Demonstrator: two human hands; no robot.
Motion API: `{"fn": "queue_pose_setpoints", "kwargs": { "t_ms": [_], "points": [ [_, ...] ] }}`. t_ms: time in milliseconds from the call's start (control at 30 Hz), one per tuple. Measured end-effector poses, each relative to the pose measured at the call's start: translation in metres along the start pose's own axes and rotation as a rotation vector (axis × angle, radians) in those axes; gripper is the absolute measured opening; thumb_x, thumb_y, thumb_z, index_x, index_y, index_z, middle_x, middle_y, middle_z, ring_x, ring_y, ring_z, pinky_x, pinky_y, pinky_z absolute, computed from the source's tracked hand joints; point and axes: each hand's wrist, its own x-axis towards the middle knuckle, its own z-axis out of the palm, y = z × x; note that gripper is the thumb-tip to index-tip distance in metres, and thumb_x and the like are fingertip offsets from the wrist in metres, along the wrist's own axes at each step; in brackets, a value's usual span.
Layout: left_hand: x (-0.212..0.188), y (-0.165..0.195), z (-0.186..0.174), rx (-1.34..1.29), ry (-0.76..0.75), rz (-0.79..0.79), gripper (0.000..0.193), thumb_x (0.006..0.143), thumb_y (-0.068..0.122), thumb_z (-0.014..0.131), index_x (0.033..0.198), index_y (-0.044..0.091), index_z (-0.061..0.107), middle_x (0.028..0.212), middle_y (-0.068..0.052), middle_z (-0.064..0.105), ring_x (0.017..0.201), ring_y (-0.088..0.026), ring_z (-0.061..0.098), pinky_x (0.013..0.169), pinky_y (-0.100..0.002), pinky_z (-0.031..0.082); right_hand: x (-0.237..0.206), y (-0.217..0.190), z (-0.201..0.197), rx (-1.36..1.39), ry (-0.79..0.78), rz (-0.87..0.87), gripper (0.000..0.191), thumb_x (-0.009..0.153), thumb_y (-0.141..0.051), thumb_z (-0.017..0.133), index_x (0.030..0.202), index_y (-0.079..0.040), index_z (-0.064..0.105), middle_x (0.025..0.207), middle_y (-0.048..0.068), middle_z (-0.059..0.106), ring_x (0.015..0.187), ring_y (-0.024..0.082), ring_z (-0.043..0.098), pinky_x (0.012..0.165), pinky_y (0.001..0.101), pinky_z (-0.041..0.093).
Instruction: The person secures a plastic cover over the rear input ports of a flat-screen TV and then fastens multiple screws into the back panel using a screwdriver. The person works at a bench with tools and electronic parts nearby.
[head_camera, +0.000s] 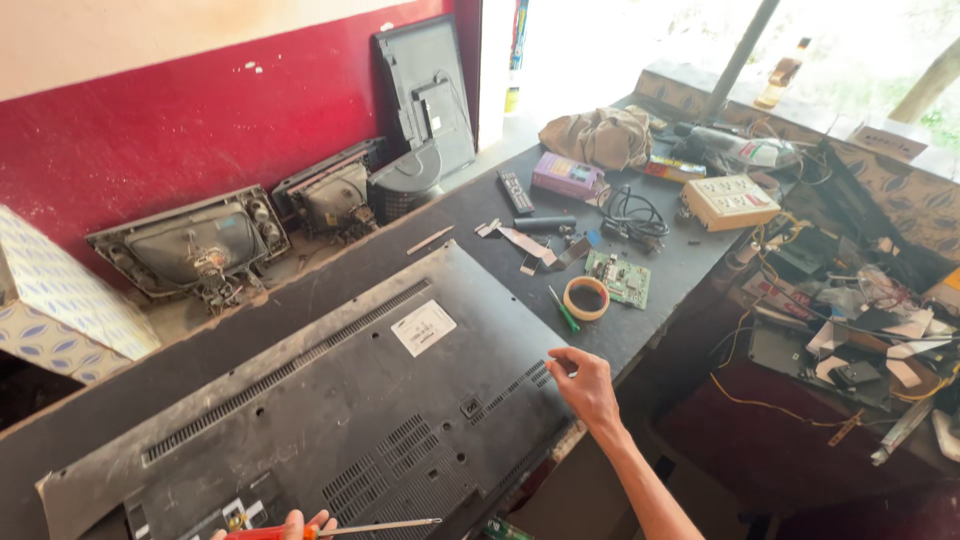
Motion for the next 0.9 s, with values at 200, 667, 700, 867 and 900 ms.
{"fn": "queue_pose_setpoints", "kwargs": {
  "t_ms": [200,667,700,867,900],
  "points": [
    [-0.015,-0.007,0.025,-0.541,-0.17,-0.647,0.084,0.088,0.032,0.065,0.145,-0.017,0.027,0.125,-0.031,0.057,0.111,-0.046,0.065,0.09,-0.051,0.06,0.036,0.001,-0.007,-0.128,0.06,-0.104,0.023,0.085,-0.016,0.075,0.105,-0.004,0.078,0.088,0.016,0.077,0.08,0.026,0.076,0.074,0.0363,0.056],
    [-0.122,-0.115,0.174,0.825,0.439,1.151,0.089,0.081,0.01,0.078,0.152,0.005,0.025,0.103,-0.025,0.067,0.072,-0.027,0.074,0.059,-0.04,0.065,0.277,0.088,0.045,-0.453,0.009,-0.313,0.026,0.083,-0.016,0.072,0.106,-0.018,0.082,0.101,0.015,0.076,0.093,0.037,0.072,0.084,0.0459,0.057],
    [-0.122,-0.113,0.179,0.87,0.487,1.137,0.09,0.082,0.012,0.079,0.154,0.005,0.026,0.101,-0.026,0.07,0.07,-0.027,0.074,0.058,-0.039,0.063,0.285,0.093,0.049,-0.45,0.02,-0.306,0.023,0.088,-0.017,0.071,0.107,-0.019,0.083,0.101,0.015,0.076,0.093,0.036,0.072,0.086,0.0456,0.057],
    [-0.106,-0.115,0.181,0.96,0.627,1.192,0.09,0.081,0.015,0.078,0.155,0.001,0.029,0.111,-0.025,0.065,0.07,-0.027,0.074,0.055,-0.038,0.061,0.313,0.108,0.053,-0.655,-0.213,-0.177,0.021,0.082,-0.032,0.08,0.1,-0.023,0.084,0.093,0.012,0.078,0.089,0.035,0.073,0.082,0.046,0.057],
    [-0.102,-0.115,0.177,0.996,0.659,1.213,0.09,0.08,0.016,0.078,0.154,0.0,0.03,0.119,-0.024,0.06,0.072,-0.029,0.074,0.058,-0.04,0.062,0.315,0.111,0.054,-0.691,-0.249,-0.157,0.022,0.082,-0.035,0.081,0.101,-0.025,0.084,0.092,0.012,0.078,0.089,0.035,0.073,0.082,0.0459,0.058]
  ]
}}
